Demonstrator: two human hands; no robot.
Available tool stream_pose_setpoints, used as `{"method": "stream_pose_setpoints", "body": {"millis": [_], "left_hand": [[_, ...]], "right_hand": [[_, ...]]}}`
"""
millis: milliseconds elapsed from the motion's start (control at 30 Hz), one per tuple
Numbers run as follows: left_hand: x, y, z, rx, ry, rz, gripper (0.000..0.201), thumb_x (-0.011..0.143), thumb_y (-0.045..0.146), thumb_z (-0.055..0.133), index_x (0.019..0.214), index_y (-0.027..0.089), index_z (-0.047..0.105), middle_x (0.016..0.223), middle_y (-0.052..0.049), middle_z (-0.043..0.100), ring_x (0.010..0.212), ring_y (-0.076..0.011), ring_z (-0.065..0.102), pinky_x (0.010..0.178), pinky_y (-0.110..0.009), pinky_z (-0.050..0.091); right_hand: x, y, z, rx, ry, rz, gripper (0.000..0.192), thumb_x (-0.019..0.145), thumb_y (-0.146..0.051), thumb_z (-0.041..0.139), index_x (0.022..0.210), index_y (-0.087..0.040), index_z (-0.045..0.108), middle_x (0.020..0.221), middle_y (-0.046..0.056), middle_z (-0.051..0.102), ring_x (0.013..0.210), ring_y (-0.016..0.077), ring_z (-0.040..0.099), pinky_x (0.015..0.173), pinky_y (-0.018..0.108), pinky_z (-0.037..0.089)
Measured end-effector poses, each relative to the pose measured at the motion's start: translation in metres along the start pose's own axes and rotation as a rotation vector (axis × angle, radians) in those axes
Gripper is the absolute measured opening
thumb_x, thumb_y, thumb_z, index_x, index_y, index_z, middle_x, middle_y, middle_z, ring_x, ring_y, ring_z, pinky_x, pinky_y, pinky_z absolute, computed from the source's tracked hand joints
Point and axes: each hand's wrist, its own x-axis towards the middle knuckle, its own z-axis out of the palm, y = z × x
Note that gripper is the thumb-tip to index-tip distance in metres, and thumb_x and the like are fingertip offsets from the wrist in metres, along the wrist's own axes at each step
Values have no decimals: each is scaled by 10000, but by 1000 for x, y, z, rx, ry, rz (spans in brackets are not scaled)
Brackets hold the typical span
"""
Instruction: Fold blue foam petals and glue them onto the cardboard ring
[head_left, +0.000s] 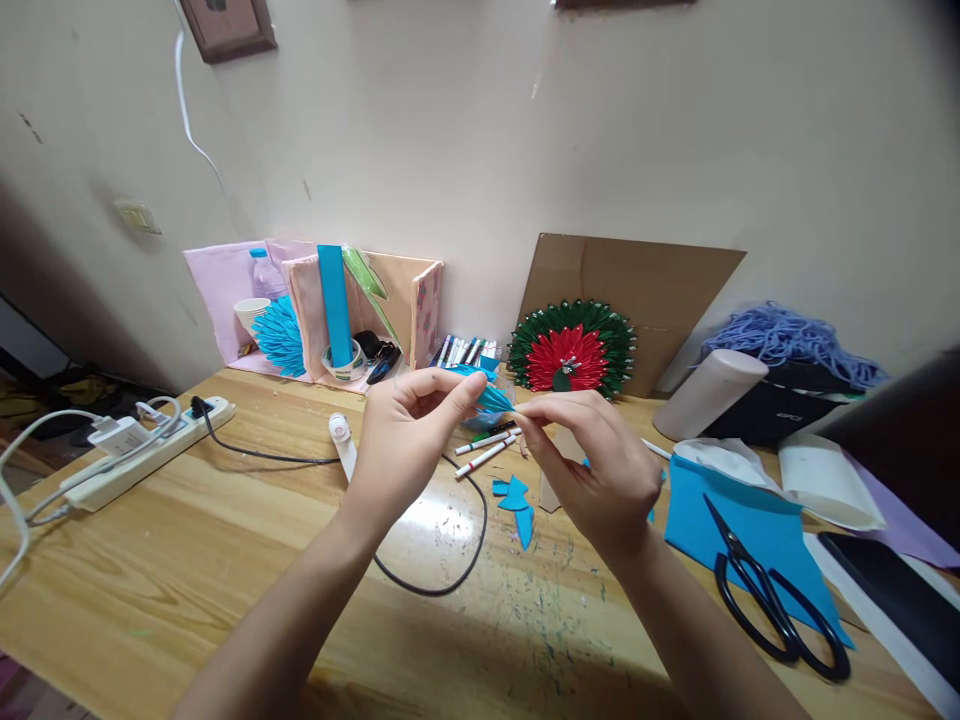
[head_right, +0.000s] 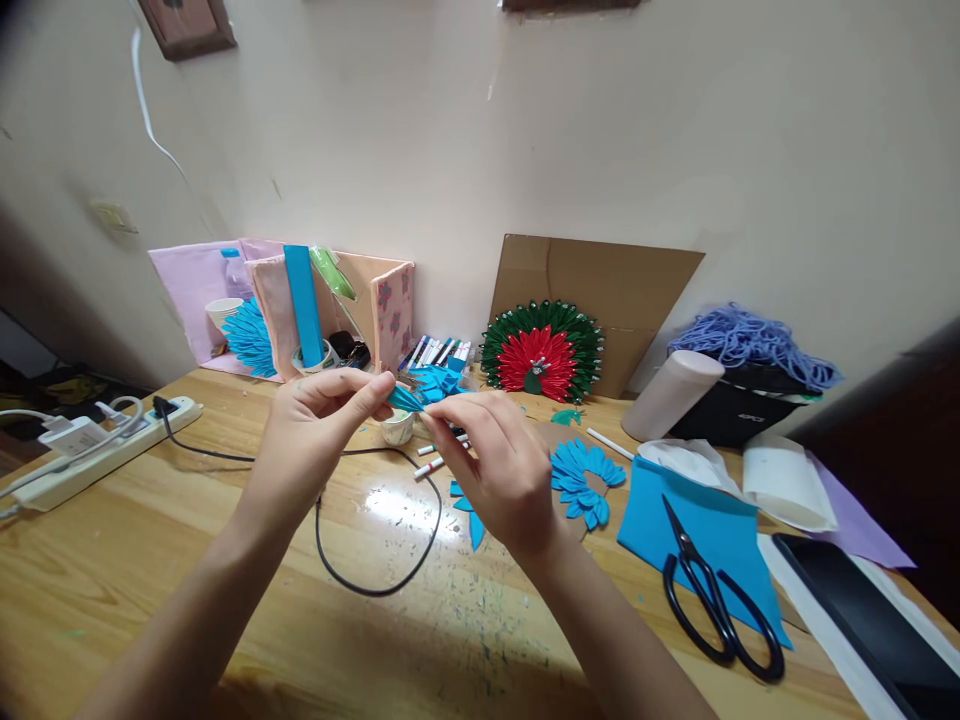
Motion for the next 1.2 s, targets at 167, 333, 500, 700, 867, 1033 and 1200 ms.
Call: {"method": "stream_pose_setpoints", "body": {"millis": [167,333,500,700,867,1033,1200], "left_hand": [[-2,-2,1,68,39,84,190,756,312,640,654,155,670,632,-1,654,609,-100,581,563,-184,459],[0,-3,-1,102,46,93,200,769,314,627,665,151,678,628,-7,662,605,-108,597,555,-193,475],[6,-4,-14,130,2,220,160,801,255,602,908,181,695,866,-40,699,800,-136,639,707,-234,518],[8,-1,-19,298,-174,456,133,756,176,652,866,224,710,931,-36,679,883,-147,619,801,-273,501],[8,-2,-15,240,-172,401,55,765,200,646,765,186,699,825,-40,685,810,-144,628,743,-260,505],[8,-4,-12,190,-159,209,97,749,262,659,728,172,689,753,-34,699,734,-141,639,678,-236,508],[7,-6,-7,147,-135,87,142,727,302,668,708,165,700,722,-47,708,682,-151,649,634,-239,524]], "right_hand": [[0,0,1,14,-9,18,149,779,-59,606,868,-177,589,779,34,652,740,134,600,688,270,493],[0,-1,1,77,-16,125,138,788,-82,601,853,-203,601,781,10,650,734,129,600,694,271,488],[4,2,-1,383,-59,560,22,802,-199,606,803,-203,627,756,5,644,707,131,604,641,267,492],[8,16,0,848,-343,964,132,743,-311,669,704,-186,662,622,-6,619,572,92,547,546,230,441],[7,23,1,1123,-464,1099,185,711,-347,692,649,-179,645,600,-9,581,546,72,500,524,207,408],[9,23,-1,1150,-483,1166,215,683,-352,711,643,-162,618,582,-9,560,528,73,495,501,200,413],[10,27,-2,1128,-477,1122,214,696,-344,702,658,-155,609,580,-11,564,524,78,513,490,202,422]]}}
